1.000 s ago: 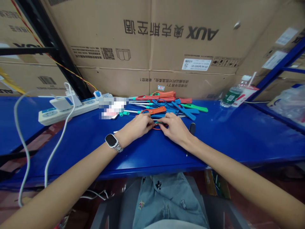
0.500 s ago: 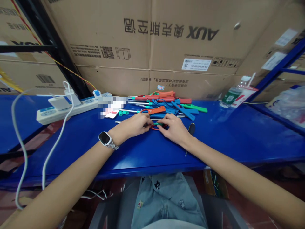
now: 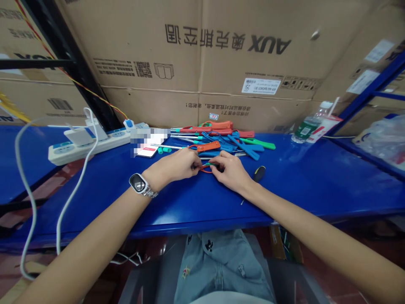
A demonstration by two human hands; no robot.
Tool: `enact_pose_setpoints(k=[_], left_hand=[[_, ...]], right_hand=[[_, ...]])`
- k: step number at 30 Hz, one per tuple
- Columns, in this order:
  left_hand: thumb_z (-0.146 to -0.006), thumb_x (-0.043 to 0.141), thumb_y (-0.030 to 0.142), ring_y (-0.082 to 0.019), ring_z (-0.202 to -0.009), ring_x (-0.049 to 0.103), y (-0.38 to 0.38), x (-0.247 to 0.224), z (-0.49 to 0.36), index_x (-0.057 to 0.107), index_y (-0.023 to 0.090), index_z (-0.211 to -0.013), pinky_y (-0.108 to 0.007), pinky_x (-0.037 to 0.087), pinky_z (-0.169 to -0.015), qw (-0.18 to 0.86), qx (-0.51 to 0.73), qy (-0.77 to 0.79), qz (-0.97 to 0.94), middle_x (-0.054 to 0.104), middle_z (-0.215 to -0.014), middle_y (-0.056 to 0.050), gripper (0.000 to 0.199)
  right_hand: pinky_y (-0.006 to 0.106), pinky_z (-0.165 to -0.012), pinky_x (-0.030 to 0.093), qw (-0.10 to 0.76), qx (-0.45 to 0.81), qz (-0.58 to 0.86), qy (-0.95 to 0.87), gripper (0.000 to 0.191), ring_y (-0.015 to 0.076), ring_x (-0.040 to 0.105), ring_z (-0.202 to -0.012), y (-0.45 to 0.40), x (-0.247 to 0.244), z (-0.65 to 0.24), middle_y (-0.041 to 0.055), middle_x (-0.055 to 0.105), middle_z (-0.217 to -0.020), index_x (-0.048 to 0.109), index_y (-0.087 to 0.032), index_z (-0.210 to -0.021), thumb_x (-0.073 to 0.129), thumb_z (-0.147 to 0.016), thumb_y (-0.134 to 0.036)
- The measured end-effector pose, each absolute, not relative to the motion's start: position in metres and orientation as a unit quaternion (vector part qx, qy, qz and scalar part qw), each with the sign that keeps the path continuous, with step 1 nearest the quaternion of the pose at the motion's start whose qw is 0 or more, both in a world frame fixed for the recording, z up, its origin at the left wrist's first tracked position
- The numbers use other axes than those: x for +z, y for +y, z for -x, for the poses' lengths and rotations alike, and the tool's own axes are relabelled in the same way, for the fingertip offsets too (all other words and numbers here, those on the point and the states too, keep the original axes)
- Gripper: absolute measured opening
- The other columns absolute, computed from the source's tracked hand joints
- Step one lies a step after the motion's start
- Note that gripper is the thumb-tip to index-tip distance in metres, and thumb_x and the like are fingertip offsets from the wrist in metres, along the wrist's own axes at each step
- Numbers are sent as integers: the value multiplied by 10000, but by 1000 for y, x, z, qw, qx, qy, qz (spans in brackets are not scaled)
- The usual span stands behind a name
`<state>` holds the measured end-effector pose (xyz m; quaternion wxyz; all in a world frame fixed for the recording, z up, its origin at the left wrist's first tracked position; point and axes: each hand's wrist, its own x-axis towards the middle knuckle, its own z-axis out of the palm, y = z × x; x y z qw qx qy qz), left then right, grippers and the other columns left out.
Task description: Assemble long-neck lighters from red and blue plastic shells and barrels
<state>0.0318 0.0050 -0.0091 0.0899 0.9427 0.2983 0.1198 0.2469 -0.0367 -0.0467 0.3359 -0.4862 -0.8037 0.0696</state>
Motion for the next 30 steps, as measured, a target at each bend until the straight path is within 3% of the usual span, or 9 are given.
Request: enact_pose_setpoints(k=[5,9,18,22,30], left_hand=[[-813,602,98,-184,-687,628,5,-8,-39,785,180,-836,-301,419,-637,51,88,346,-933,740,-818,-80,201],[-861,563,112,-196,-731,644,-2,0,-46,796,154,-880,-304,402,-642,17,55,370,-927,751,-877,-113,237],[-766,674,195,-191,-755,656,4,0,-30,800,173,-1018,-296,454,-684,159,70,376,-910,758,-887,-60,283],[-838,626,174,-159,-698,640,7,-2,-28,794,153,-999,-281,450,-667,188,77,375,-905,733,-810,-49,234],[-913,633,271,-160,-760,667,7,1,-22,791,154,-988,-270,469,-698,230,103,357,-899,766,-911,-70,211]], right_hand=[[288,-676,457,337,71,486,-803,165,132,554,-665,-36,-45,-247,35,611,-855,788,-157,-976,661,-885,-103],[284,-670,455,346,78,478,-803,154,128,553,-658,-35,-46,-248,26,595,-829,782,-151,-953,669,-870,-88],[282,-659,451,356,85,476,-800,144,121,549,-643,-34,-47,-248,21,589,-812,787,-147,-940,684,-866,-79],[279,-653,452,359,85,478,-797,138,119,544,-639,-34,-49,-249,18,589,-814,780,-161,-931,682,-871,-85],[279,-642,460,362,83,475,-798,136,118,547,-631,-33,-49,-249,16,588,-803,784,-158,-936,690,-869,-87]])
